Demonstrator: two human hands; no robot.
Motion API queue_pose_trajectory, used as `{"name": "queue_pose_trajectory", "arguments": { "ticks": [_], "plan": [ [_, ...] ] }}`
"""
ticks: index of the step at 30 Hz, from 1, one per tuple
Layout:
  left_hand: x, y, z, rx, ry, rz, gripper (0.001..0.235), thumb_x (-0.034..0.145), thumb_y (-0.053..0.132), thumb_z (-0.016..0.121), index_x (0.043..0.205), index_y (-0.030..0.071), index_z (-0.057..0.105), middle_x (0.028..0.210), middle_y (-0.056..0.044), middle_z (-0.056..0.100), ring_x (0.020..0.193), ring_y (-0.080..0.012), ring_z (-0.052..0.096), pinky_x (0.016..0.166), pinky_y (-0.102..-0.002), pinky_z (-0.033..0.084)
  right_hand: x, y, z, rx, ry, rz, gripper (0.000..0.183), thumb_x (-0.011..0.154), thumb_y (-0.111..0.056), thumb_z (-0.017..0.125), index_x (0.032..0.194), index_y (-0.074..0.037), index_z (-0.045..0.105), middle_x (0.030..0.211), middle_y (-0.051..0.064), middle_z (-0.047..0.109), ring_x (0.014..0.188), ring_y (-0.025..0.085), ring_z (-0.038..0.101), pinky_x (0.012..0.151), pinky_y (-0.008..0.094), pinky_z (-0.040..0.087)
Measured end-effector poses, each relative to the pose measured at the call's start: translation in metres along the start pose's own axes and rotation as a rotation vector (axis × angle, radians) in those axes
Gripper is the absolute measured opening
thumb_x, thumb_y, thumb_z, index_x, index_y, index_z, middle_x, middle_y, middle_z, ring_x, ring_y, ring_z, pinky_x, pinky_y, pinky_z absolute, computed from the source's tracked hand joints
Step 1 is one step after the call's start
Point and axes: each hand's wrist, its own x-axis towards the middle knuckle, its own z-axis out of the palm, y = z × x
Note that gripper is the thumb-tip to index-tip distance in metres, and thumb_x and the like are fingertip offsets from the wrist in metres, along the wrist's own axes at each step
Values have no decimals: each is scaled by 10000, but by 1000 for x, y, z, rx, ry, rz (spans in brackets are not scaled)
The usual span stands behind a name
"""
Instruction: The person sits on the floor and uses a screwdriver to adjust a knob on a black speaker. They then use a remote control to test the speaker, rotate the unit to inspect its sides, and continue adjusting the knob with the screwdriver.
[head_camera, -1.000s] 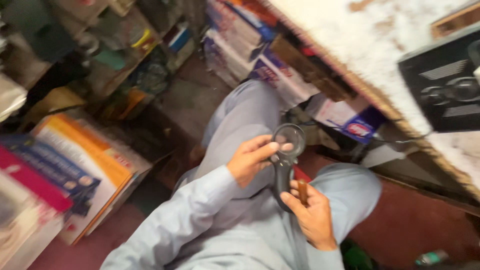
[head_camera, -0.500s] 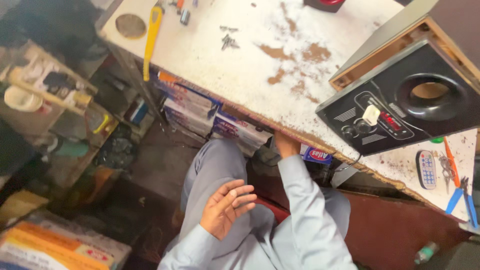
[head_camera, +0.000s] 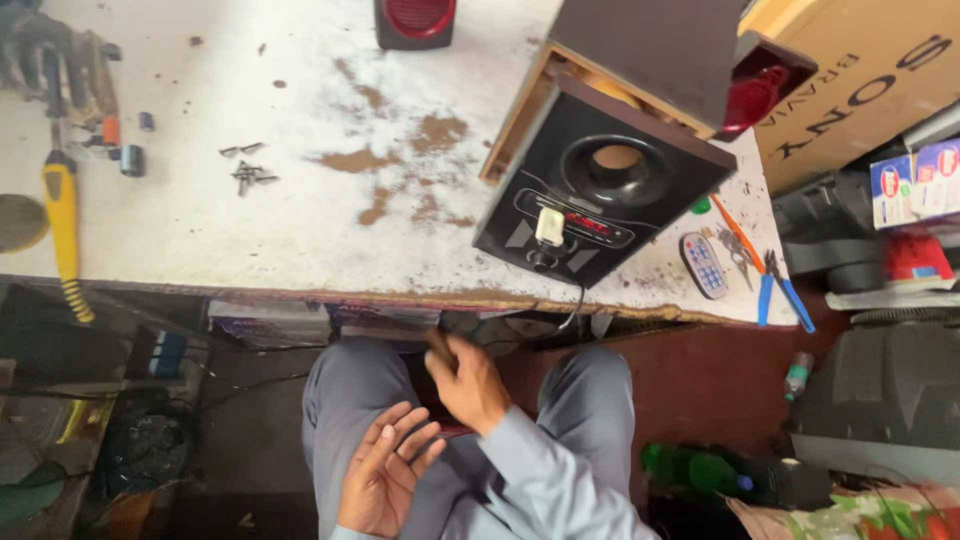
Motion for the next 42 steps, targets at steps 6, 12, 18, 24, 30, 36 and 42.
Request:
{"name": "queue_pose_trajectory", "arguments": {
  "ticks": [6, 12, 18, 24, 30, 36, 42],
  "plan": [
    [0, -8, 2, 110, -43, 34, 403, 1009, 147, 537, 1372, -23, 499, 1286, -225, 643, 1145, -333, 656, 985, -511, 540, -53, 16, -30, 1002, -238, 496, 363, 1031, -130, 579, 1377, -19, 584, 895, 59, 666, 665, 94, 584, 560, 238, 470],
    [-8, -12, 11, 134, -23, 31, 368, 1007, 126, 564, 1343, -21, 530, 1279, -201, 647, 1163, -294, 659, 990, -488, 549, -45, 14, -23, 1197, -288, 568, 382, 1004, -229, 514, 1378, -152, 526, 846, 73, 681, 565, 100, 556, 474, 213, 424],
    [-23, -9, 1, 35, -44, 99, 368, 1012, 123, 552, 1355, -6, 519, 1287, -204, 633, 1161, -326, 647, 1004, -517, 533, 90, 52, 34, 21, 351, -170, 243, 1095, -197, 532, 1240, -55, 665, 1150, 143, 740, 1055, 301, 712, 912, 409, 562],
    [-28, 0, -19, -5, -39, 109, 401, 1025, 166, 510, 1385, -13, 510, 1296, -228, 629, 1156, -350, 641, 1009, -539, 519, 188, 110, 41, -355, 307, 30, 270, 1045, -166, 528, 1238, -56, 681, 1243, 151, 729, 1175, 324, 689, 1029, 426, 540],
    [-5, -3, -41, 46, -32, 61, 422, 1026, 191, 485, 1393, -17, 501, 1298, -227, 628, 1156, -363, 642, 1004, -560, 515, 169, 79, 54, -453, 208, 42, 259, 1001, -152, 579, 1208, -36, 684, 1234, 187, 702, 1185, 359, 649, 1065, 462, 503],
    [13, -7, -61, 126, 30, 98, 384, 1019, 152, 485, 1356, -26, 530, 1244, -235, 645, 1110, -362, 667, 946, -572, 552, 40, 3, 23, -198, 246, -323, 275, 971, -117, 618, 1211, 5, 670, 1256, 235, 653, 1207, 409, 602, 1077, 489, 475],
    [4, -20, -15, 549, 5, 275, 327, 1014, 61, 534, 1319, -50, 575, 1141, -212, 708, 933, -274, 710, 787, -414, 605, -96, -7, -41, 48, 22, -339, 306, 945, -103, 712, 1232, -2, 676, 1245, 177, 671, 1135, 341, 677, 950, 392, 564]
  ]
}}
